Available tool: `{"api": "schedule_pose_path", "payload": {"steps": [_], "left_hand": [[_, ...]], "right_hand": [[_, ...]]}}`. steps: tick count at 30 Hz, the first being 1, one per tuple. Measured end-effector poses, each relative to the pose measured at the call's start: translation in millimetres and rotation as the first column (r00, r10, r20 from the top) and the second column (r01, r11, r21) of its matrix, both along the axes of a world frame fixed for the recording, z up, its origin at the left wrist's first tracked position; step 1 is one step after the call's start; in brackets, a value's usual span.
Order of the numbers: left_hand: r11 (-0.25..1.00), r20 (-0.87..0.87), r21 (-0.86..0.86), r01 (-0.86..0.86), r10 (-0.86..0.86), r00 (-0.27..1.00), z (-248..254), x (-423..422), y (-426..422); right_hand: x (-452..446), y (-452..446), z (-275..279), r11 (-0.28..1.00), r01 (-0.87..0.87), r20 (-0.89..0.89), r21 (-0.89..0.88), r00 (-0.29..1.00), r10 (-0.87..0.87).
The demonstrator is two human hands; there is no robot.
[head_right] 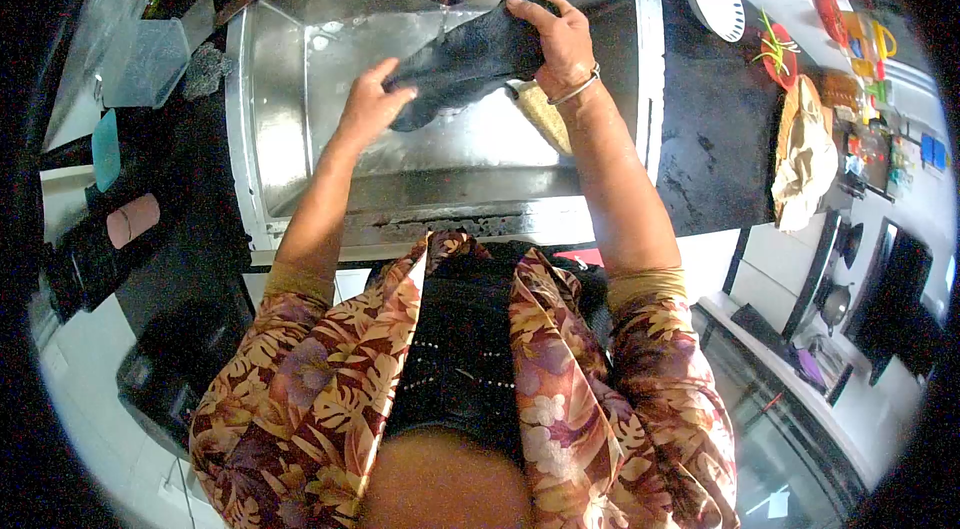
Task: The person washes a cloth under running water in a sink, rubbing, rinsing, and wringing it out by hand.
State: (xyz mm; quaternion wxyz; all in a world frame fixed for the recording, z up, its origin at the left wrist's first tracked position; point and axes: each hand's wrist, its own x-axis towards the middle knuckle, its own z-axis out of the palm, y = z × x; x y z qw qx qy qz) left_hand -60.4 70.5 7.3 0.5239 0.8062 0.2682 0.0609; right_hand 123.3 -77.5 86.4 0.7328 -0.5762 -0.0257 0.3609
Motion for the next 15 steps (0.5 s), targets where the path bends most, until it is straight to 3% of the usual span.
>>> {"api": "schedule_pose_path", "payload": {"steps": [1,3,4,6,7,8,9,11,12,14,15], "left_hand": [[0.966,0.129,-0.238,-0.103,0.137,0.982,-6.8,5.7,-0.7],[0.661,0.068,-0.740,-0.128,0.262,0.963,6.5,7.1,-3.3],[0.535,0.125,-0.845,-0.023,0.239,0.963,-4.1,8.5,-0.5],[0.470,0.177,-0.883,0.018,0.296,0.939,6.8,14.7,-6.9],[0.437,0.200,-0.898,0.041,0.325,0.924,12.8,17.8,-9.6],[0.436,0.195,-0.899,0.046,0.305,0.932,15.9,19.0,-9.8],[0.490,0.237,-0.869,0.069,0.290,0.927,15.9,21.2,-10.8],[0.593,0.314,-0.798,0.109,0.255,0.914,12.8,26.6,-12.2],[0.611,0.310,-0.786,0.095,0.255,0.916,7.8,27.5,-13.3],[0.891,0.302,-0.452,0.048,0.102,0.948,-1.6,28.4,-4.3],[0.968,0.273,-0.248,0.044,0.027,0.962,-4.1,27.7,-0.8]], "right_hand": [[1.1,-2.8,-7.6,1.000,0.000,-0.051,0.026,0.999,0.001],[4.3,-8.2,-33.8,0.999,-0.035,-0.148,0.027,0.988,0.039],[5.3,-9.6,-57.1,0.998,-0.055,-0.192,-0.039,0.980,0.046],[-5.9,-9.8,-89.1,0.987,-0.105,-0.276,-0.119,0.959,0.069],[-15.7,-8.6,-99.3,0.982,-0.135,-0.318,-0.132,0.944,0.087],[-22.3,-10.1,-110.2,0.935,-0.229,-0.325,-0.270,0.936,0.135],[-28.5,-8.8,-111.3,0.885,-0.327,-0.493,-0.331,0.860,0.134],[-37.9,-9.7,-115.7,0.948,-0.312,-0.719,0.062,0.645,0.259],[-46.5,-4.2,-101.1,0.943,-0.222,-0.727,0.248,0.600,0.333],[-53.3,8.7,-102.4,0.954,-0.223,-0.571,0.201,0.764,0.299],[-53.3,11.5,-103.6,0.961,-0.216,-0.479,0.176,0.834,0.275]]}}
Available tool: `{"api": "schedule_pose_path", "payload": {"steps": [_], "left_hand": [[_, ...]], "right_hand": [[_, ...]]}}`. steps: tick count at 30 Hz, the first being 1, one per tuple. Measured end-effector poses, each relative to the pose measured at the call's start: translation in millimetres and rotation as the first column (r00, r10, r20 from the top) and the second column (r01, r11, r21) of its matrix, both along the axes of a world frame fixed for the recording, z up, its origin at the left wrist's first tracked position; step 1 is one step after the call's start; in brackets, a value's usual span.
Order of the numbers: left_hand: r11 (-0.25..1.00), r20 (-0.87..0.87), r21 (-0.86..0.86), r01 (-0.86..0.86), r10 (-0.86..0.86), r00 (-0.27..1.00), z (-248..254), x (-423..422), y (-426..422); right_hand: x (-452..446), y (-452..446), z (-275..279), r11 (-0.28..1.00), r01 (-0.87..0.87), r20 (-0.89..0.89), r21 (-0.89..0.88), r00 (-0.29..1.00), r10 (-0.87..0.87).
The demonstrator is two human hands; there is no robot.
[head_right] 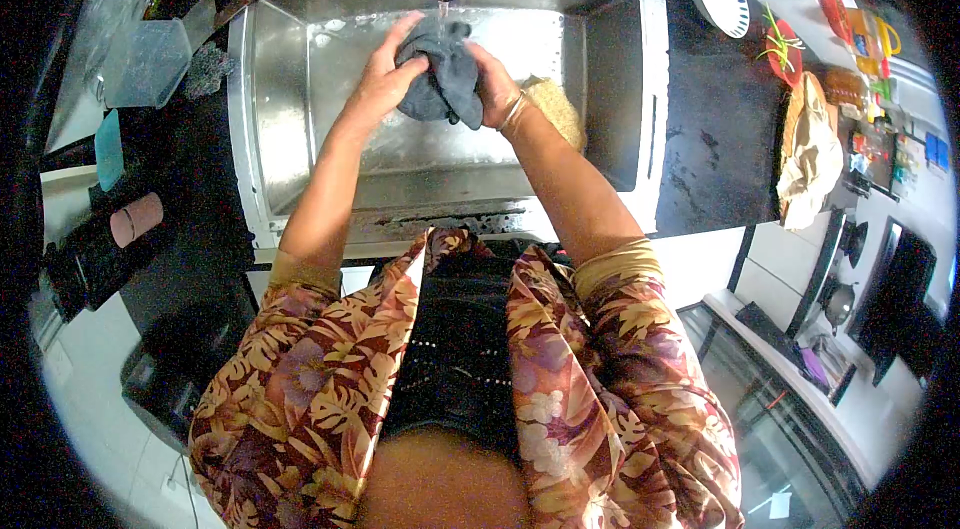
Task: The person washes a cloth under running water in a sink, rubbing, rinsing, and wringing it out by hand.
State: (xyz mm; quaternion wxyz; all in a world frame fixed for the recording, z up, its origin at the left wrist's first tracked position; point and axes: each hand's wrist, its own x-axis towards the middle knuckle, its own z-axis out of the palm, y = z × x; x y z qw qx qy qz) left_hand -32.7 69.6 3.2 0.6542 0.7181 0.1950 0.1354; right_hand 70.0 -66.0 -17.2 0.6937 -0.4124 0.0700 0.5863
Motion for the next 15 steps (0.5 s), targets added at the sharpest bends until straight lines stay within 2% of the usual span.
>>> {"api": "schedule_pose_path", "payload": {"steps": [1,4,5,6,8,9,10,11,12,14,15], "left_hand": [[0.986,-0.123,0.111,-0.121,0.134,0.983,1.3,-1.9,1.6],[0.967,-0.040,-0.035,-0.254,0.253,0.967,-27.9,0.9,12.2],[0.961,0.044,-0.142,-0.236,0.244,0.969,-37.2,3.9,4.2],[0.986,0.041,-0.046,-0.161,0.163,0.986,-21.0,4.3,-5.7],[0.967,0.034,0.253,-0.010,0.001,0.999,-0.9,4.6,-34.9],[0.950,-0.004,0.312,0.026,-0.026,1.000,5.7,5.0,-52.9],[0.927,-0.042,0.370,0.063,-0.051,0.998,8.3,7.2,-64.8],[0.848,0.013,0.523,-0.083,0.089,0.996,-15.1,13.0,-69.3],[0.884,-0.145,0.465,-0.038,0.119,0.982,-25.7,18.5,-58.5],[0.919,-0.419,0.392,-0.045,0.222,0.881,-34.7,30.7,-31.1],[0.913,-0.403,0.398,-0.090,0.262,0.877,-40.9,35.9,-28.8]], "right_hand": [[7.5,-1.5,-3.5,0.981,-0.108,-0.058,-0.164,0.993,0.099],[9.0,4.7,-0.9,0.964,0.015,-0.011,-0.266,1.000,-0.019],[12.8,5.4,-3.9,0.976,0.064,-0.111,-0.207,0.990,-0.088],[14.2,6.1,-1.1,0.979,0.054,-0.157,-0.195,0.984,-0.085],[17.1,8.4,8.7,0.985,0.029,-0.251,-0.172,0.965,-0.072],[29.2,3.4,-33.6,0.998,-0.068,-0.339,0.019,0.938,0.070],[26.6,5.7,-74.1,0.997,-0.083,-0.139,-0.009,0.987,0.081],[23.9,8.1,-113.8,0.994,-0.094,0.076,-0.064,0.992,0.099],[21.4,10.6,-153.1,0.987,-0.086,0.275,-0.139,0.954,0.122],[-0.3,21.7,-32.0,0.910,0.144,0.150,-0.389,0.984,-0.091],[-4.6,27.0,-15.8,0.883,0.173,0.156,-0.435,0.981,-0.115]]}}
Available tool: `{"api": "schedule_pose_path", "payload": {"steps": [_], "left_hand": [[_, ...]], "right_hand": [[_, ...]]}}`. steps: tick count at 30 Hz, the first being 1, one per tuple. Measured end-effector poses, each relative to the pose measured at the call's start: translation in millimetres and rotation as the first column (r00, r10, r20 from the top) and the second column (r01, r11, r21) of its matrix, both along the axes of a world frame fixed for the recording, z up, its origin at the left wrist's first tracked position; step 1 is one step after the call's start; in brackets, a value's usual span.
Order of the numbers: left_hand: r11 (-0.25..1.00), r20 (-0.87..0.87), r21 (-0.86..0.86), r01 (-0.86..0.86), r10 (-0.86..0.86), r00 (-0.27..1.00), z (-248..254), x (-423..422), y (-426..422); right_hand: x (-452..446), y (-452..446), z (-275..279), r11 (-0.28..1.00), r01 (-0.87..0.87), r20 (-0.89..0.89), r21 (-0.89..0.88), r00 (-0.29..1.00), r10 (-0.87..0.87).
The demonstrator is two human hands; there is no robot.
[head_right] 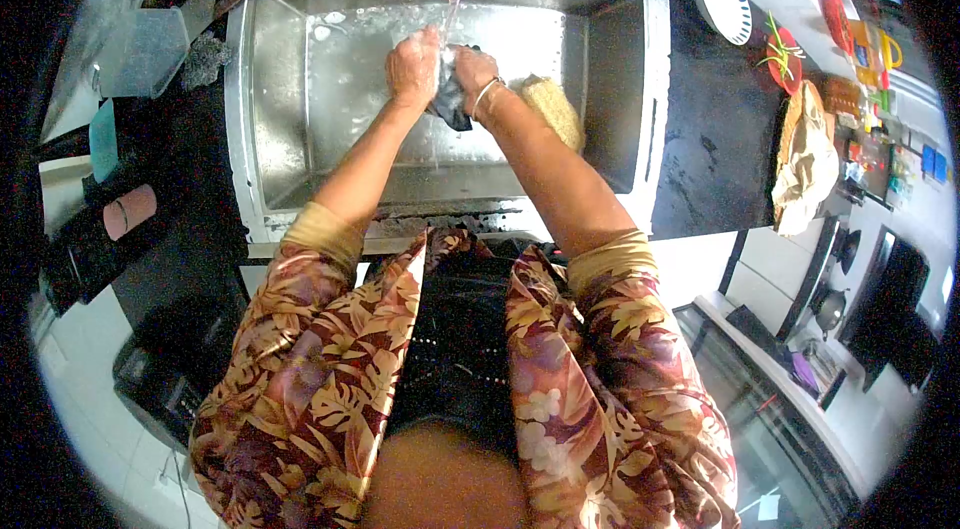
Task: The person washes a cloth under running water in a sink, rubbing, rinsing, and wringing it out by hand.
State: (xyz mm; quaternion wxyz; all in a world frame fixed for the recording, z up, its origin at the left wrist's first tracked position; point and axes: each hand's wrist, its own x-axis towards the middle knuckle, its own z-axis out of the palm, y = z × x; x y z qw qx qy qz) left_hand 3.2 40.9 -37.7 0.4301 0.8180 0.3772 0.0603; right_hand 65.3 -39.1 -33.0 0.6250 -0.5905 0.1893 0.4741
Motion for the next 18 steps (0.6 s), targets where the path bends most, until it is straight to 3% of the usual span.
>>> {"api": "schedule_pose_path", "payload": {"steps": [3,4,5,7,8,9,10,11,12,13,14,15,17,18], "left_hand": [[0.991,0.098,0.026,-0.128,0.125,0.987,-7.6,2.5,4.5],[0.985,0.168,0.019,-0.171,0.165,0.972,0.0,1.1,-2.4],[0.977,0.238,0.005,-0.212,0.205,0.949,8.6,-0.1,-11.4],[0.999,0.226,0.020,-0.031,0.025,0.974,36.4,-8.0,-34.3],[0.999,0.258,0.033,0.031,-0.038,0.965,38.1,-9.9,-46.7],[0.995,0.294,0.049,0.092,-0.103,0.950,37.7,-9.7,-52.6],[0.999,0.154,-0.030,-0.015,0.019,0.988,33.4,-4.2,-44.4],[0.996,0.082,0.017,-0.082,0.081,0.993,29.6,1.3,-31.6],[0.988,0.091,0.000,-0.154,0.154,0.984,7.4,7.0,-15.9],[0.973,0.091,-0.020,-0.232,0.232,0.968,-12.4,7.7,-6.5],[0.973,0.040,-0.054,-0.224,0.226,0.973,-12.2,8.2,-1.8],[0.962,0.098,0.039,-0.270,0.266,0.959,-17.9,11.7,-1.3],[0.908,0.211,0.210,-0.363,0.320,0.924,-33.0,16.6,-11.1],[0.965,0.131,-0.027,-0.261,0.263,0.956,3.9,10.7,-13.5]], "right_hand": [[4.3,6.6,7.4,0.997,0.055,0.019,-0.051,0.998,-0.055],[9.0,4.2,-1.4,0.994,0.087,-0.052,0.073,0.995,-0.084],[18.9,0.0,-8.1,0.999,0.047,-0.052,-0.001,0.998,-0.047],[30.8,-8.9,-17.6,0.992,0.127,-0.190,0.005,0.974,-0.124],[37.7,-21.3,-61.4,0.984,0.059,-0.137,0.168,0.990,-0.036],[31.8,-20.5,-54.6,0.980,-0.189,0.111,0.069,0.977,0.181],[19.5,-19.0,-36.7,0.914,-0.396,0.322,-0.087,0.857,0.402],[10.4,-15.7,-20.4,0.794,-0.538,0.475,-0.283,0.641,0.603],[5.7,-11.9,-11.9,0.969,-0.245,0.036,-0.020,0.969,0.246],[4.1,-16.6,-29.3,0.969,-0.223,0.115,0.108,0.971,0.211],[2.8,-9.8,-10.6,0.988,-0.154,0.067,0.017,0.986,0.152],[3.1,-0.9,8.9,0.994,-0.082,0.028,-0.070,0.996,0.084],[13.6,-4.7,-7.8,0.999,-0.039,-0.028,-0.007,0.999,0.039],[22.1,-7.5,-23.7,1.000,-0.013,-0.007,0.017,1.000,0.013]]}}
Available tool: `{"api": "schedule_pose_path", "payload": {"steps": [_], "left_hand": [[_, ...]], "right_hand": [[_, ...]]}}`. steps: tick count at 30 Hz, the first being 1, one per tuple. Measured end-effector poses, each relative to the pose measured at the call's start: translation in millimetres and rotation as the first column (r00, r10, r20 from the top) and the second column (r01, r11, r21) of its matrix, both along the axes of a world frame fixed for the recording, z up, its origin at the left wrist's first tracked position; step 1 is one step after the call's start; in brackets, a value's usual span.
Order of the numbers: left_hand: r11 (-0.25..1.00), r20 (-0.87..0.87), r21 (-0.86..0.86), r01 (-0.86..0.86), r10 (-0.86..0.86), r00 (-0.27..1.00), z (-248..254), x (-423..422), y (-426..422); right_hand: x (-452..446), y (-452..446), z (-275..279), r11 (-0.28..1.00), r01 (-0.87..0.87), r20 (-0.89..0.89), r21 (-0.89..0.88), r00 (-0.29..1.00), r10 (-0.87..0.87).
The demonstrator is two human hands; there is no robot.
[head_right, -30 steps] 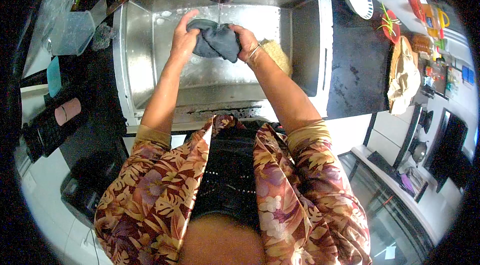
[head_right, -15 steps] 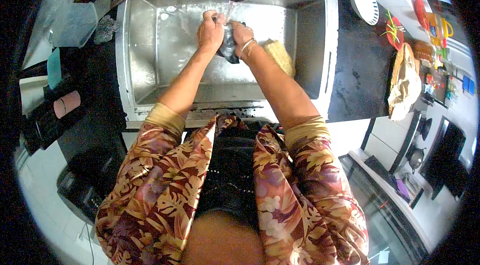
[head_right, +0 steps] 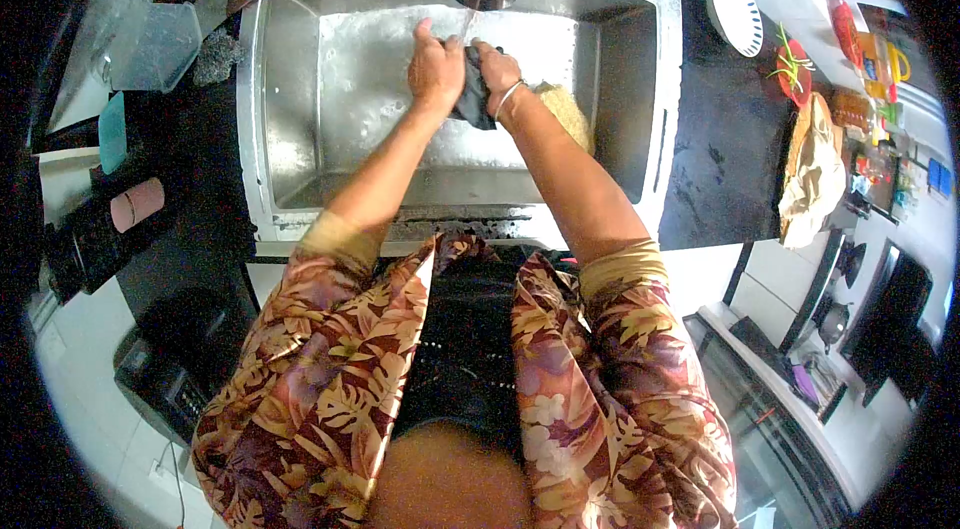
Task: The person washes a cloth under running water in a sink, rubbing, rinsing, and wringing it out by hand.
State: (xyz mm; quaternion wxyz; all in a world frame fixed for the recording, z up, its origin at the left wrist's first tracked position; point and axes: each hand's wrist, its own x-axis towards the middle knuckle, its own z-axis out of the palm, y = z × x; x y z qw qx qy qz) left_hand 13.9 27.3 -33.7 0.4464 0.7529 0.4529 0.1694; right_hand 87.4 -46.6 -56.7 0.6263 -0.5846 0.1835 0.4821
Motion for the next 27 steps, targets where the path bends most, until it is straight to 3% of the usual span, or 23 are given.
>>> {"api": "schedule_pose_path", "payload": {"steps": [1,3,4,5,6,7,8,9,13,15,16,17,19,21,23,24,25,26,27], "left_hand": [[0.995,-0.054,-0.073,0.061,-0.065,0.996,24.3,-1.4,-9.3],[0.975,-0.003,0.015,0.221,-0.221,0.975,54.2,-7.3,-39.5],[0.950,-0.011,0.061,0.306,-0.305,0.952,57.7,-11.9,-41.6],[0.968,-0.031,0.022,0.251,-0.250,0.968,46.8,-9.6,-32.4],[0.981,-0.055,-0.020,0.191,-0.192,0.980,23.9,-5.6,-15.1],[0.990,-0.079,-0.059,0.126,-0.131,0.988,2.0,-1.4,1.0],[0.994,-0.046,0.043,0.100,-0.098,0.994,-14.4,-0.8,11.7],[0.993,-0.005,0.073,0.090,-0.090,0.996,-9.7,-1.3,14.6],[0.991,0.114,0.118,-0.066,0.053,0.992,9.4,-0.7,2.1],[0.994,0.189,0.058,0.094,-0.103,0.977,36.8,-8.7,-21.7],[0.972,0.238,0.160,0.172,-0.207,0.949,40.1,-13.3,-35.7],[0.932,0.281,0.271,0.239,-0.314,0.907,39.9,-14.5,-41.8],[0.978,0.143,0.160,0.136,-0.159,0.977,11.6,-9.7,-22.3],[0.998,0.083,0.029,0.062,-0.064,0.994,-13.4,-4.6,6.9],[0.990,0.176,-0.109,0.091,-0.071,0.982,-29.0,-6.3,17.2],[0.906,0.221,-0.407,0.118,-0.028,0.975,-37.1,-7.3,22.3],[0.732,0.250,-0.664,0.153,0.025,0.968,-30.3,-8.3,28.0],[0.177,0.301,-0.944,0.280,0.108,0.947,-23.7,-15.3,29.5],[-0.024,0.233,-0.972,0.235,0.078,0.969,-5.7,-27.8,32.5]], "right_hand": [[8.8,-1.4,-5.3,0.999,-0.006,-0.053,-0.032,0.999,0.004],[19.3,-13.2,-28.9,0.944,-0.015,-0.166,0.330,0.983,0.073],[17.7,-14.1,-25.2,0.899,-0.434,0.267,0.063,0.875,0.404],[16.2,-15.1,-21.7,0.707,-0.591,0.501,-0.389,0.508,0.701],[1.4,-13.8,-11.4,0.884,-0.445,0.332,-0.139,0.820,0.465],[-8.3,-10.1,-2.5,0.981,-0.186,0.067,0.055,0.981,0.182],[-13.0,-5.3,5.0,0.980,-0.178,0.090,0.088,0.981,0.170],[-17.7,6.5,38.7,0.986,-0.120,0.107,-0.112,0.986,0.132],[-8.6,7.7,33.0,1.000,-0.029,0.031,0.002,0.999,0.029],[16.8,-6.1,-15.3,0.997,-0.062,0.035,-0.039,0.997,0.064],[18.9,-14.0,-34.4,0.964,-0.264,0.292,0.033,0.925,0.244],[21.3,-20.4,-57.4,0.883,-0.466,0.545,0.051,0.754,0.366],[-3.0,-9.0,1.0,0.980,-0.181,0.153,0.083,0.974,0.167],[-3.9,-5.4,20.5,0.965,-0.230,-0.071,0.125,0.968,0.240],[-4.1,0.2,34.6,0.964,-0.141,-0.077,0.226,0.984,0.162],[-4.6,2.5,45.7,0.964,-0.113,-0.103,0.240,0.985,0.141],[-4.8,4.2,57.0,0.964,-0.083,-0.128,0.252,0.985,0.118],[-2.9,2.9,68.7,0.959,-0.113,-0.043,0.261,0.991,0.128],[0.0,0.2,73.8,0.957,-0.189,0.064,0.218,0.982,0.180]]}}
